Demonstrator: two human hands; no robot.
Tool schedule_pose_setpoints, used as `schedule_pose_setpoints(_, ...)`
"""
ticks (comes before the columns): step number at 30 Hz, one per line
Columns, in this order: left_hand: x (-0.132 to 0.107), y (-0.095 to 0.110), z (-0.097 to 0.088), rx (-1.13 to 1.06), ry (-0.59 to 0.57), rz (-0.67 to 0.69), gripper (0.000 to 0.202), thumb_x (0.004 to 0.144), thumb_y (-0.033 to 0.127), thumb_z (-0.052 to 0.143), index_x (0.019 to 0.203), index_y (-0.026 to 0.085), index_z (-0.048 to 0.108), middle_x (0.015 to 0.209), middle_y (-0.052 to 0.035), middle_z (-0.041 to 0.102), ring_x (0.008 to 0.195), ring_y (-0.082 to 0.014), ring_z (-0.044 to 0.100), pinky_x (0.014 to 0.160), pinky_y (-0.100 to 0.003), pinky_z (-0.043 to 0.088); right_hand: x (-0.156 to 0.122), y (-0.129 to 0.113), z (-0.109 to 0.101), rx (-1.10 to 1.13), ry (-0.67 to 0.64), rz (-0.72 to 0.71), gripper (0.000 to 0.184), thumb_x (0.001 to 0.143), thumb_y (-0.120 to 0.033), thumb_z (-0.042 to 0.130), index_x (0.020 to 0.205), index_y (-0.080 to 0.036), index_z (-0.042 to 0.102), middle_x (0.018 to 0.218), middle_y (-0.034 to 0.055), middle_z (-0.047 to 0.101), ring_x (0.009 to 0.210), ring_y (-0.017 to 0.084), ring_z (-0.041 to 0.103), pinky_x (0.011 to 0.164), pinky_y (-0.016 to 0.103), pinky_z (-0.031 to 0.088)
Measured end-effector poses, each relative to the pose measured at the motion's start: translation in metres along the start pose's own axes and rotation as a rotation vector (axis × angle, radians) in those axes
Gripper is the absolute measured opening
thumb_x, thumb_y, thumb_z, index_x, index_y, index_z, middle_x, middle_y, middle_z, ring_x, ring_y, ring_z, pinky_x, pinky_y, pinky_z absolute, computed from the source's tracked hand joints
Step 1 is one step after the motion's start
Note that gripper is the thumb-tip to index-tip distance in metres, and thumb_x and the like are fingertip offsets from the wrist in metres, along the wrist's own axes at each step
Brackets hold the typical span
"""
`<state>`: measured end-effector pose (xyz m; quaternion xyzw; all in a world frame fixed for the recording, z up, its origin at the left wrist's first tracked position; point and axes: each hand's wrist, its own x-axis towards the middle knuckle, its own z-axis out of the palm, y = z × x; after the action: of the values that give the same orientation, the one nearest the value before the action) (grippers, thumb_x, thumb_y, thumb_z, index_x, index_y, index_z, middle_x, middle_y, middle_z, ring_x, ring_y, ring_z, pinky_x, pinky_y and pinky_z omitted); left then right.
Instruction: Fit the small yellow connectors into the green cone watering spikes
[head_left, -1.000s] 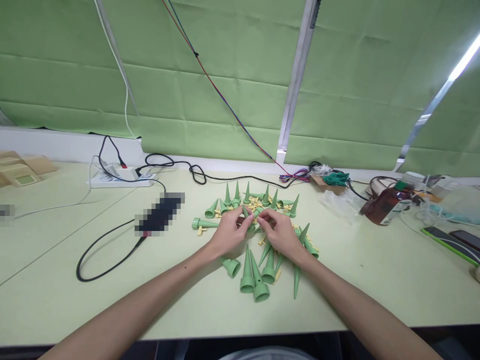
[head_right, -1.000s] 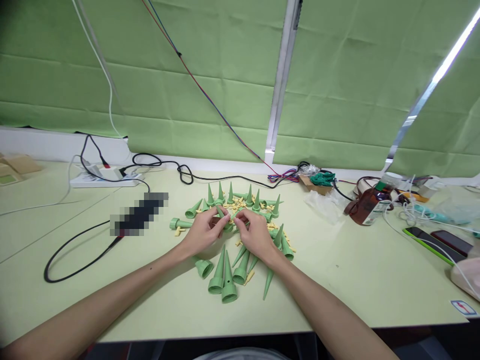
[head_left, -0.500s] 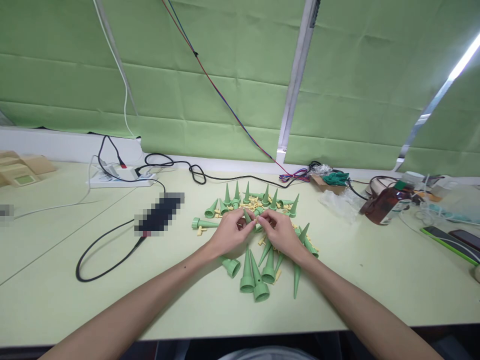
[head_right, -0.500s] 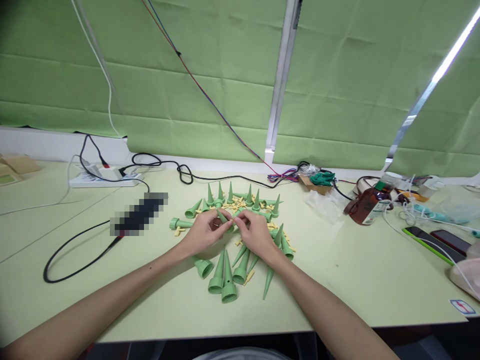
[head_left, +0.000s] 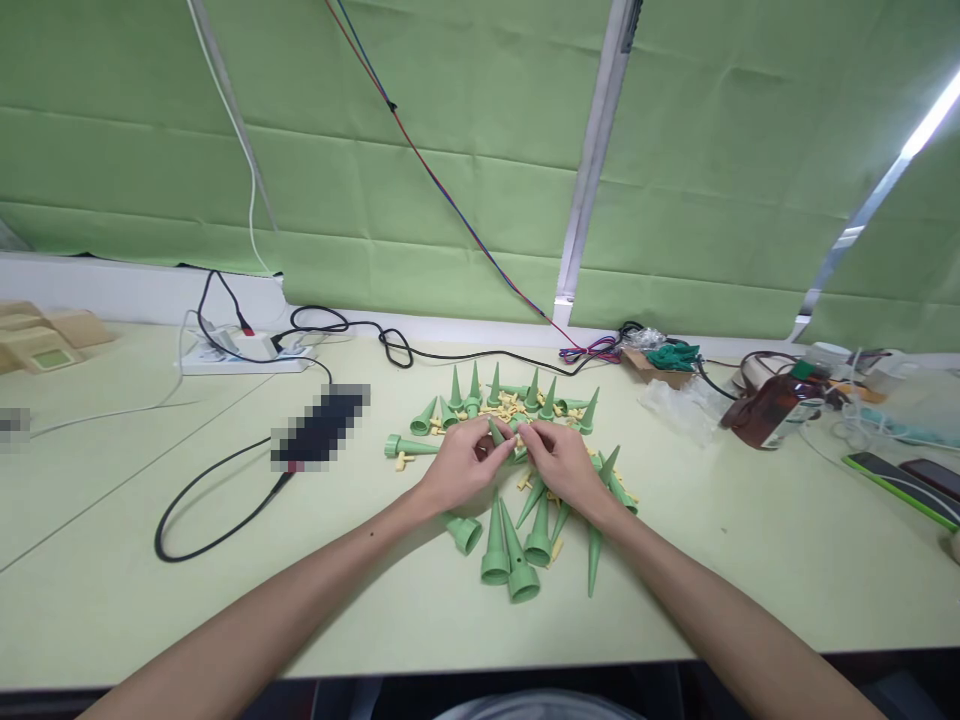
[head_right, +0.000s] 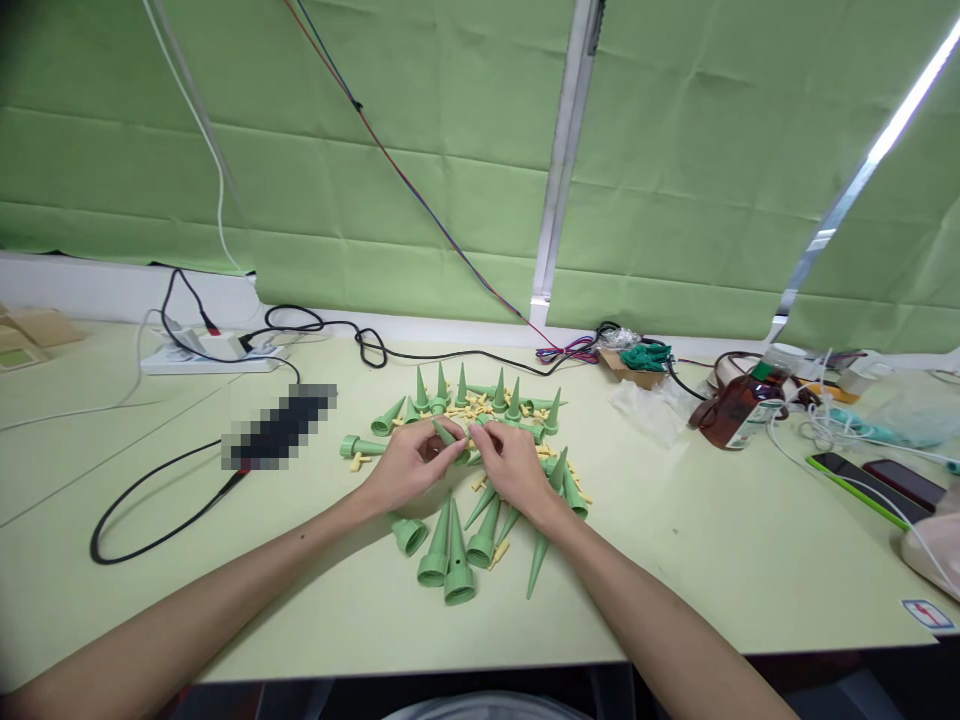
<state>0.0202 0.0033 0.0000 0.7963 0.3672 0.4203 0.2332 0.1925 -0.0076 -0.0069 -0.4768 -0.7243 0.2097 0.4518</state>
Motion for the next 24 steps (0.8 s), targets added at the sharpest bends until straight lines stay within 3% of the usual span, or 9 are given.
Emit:
schedule_pose_setpoints(4,0.0008,-0.0020,-0.0004,-0.001,0.042,-0.016,0.019,0.089,0.033,0.056,0.084,0.016,0.064,0.087,-0.0028,0.068,0.054,-0.0081,0.051,0.053,-0.022,0.044,-0.0017,-0.0029,-0.0019,0.085,-0.026,-0.032,0.025,0.095,-0.038,0.047,0.096,-0.019,0.062,0.081,0.0028,0.065,0.068,0.016,0.056,0.061,0.025,0.041)
schedule_pose_setpoints(6,0.0010,-0.0028,-0.0007,0.001,0.058,-0.023,0.020,0.089,0.034,0.057,0.083,0.016,0.063,0.089,-0.0037,0.068,0.055,-0.0089,0.053,0.053,-0.023,0.045,-0.0022,-0.0032,-0.0025,0.096,-0.041,-0.059,0.022,0.094,-0.035,0.048,0.100,-0.019,0.062,0.088,0.0040,0.066,0.072,0.016,0.058,0.063,0.025,0.043)
schedule_pose_setpoints(14,-0.0007,0.0007,-0.0001,0.056,0.032,0.054,0.022,0.092,0.034,0.052,0.083,0.016,0.063,0.086,-0.0041,0.067,0.060,-0.0106,0.053,0.055,-0.024,0.044,-0.0012,-0.0007,-0.0025,0.035,-0.036,-0.053,0.027,0.094,-0.037,0.047,0.076,-0.019,0.057,0.063,-0.0013,0.053,0.056,0.013,0.045,0.054,0.025,0.034)
schedule_pose_setpoints(20,-0.0035,0.0025,-0.0002,0.086,-0.019,0.092,0.019,0.093,0.030,0.051,0.088,0.017,0.063,0.084,-0.0041,0.064,0.067,-0.0129,0.054,0.059,-0.024,0.045,0.0012,0.0037,-0.0014,-0.047,-0.012,-0.068,0.046,0.095,-0.041,0.045,0.056,-0.019,0.033,0.053,-0.0045,0.032,0.052,0.011,0.029,0.052,0.026,0.024)
schedule_pose_setpoints(24,-0.0037,0.0023,0.0004,0.079,-0.021,0.101,0.017,0.092,0.028,0.051,0.089,0.017,0.063,0.084,-0.0040,0.064,0.065,-0.0123,0.053,0.058,-0.024,0.044,0.0013,0.0041,-0.0008,-0.045,-0.025,-0.031,0.050,0.096,-0.044,0.042,0.053,-0.019,0.034,0.051,-0.0042,0.034,0.051,0.010,0.031,0.052,0.026,0.025)
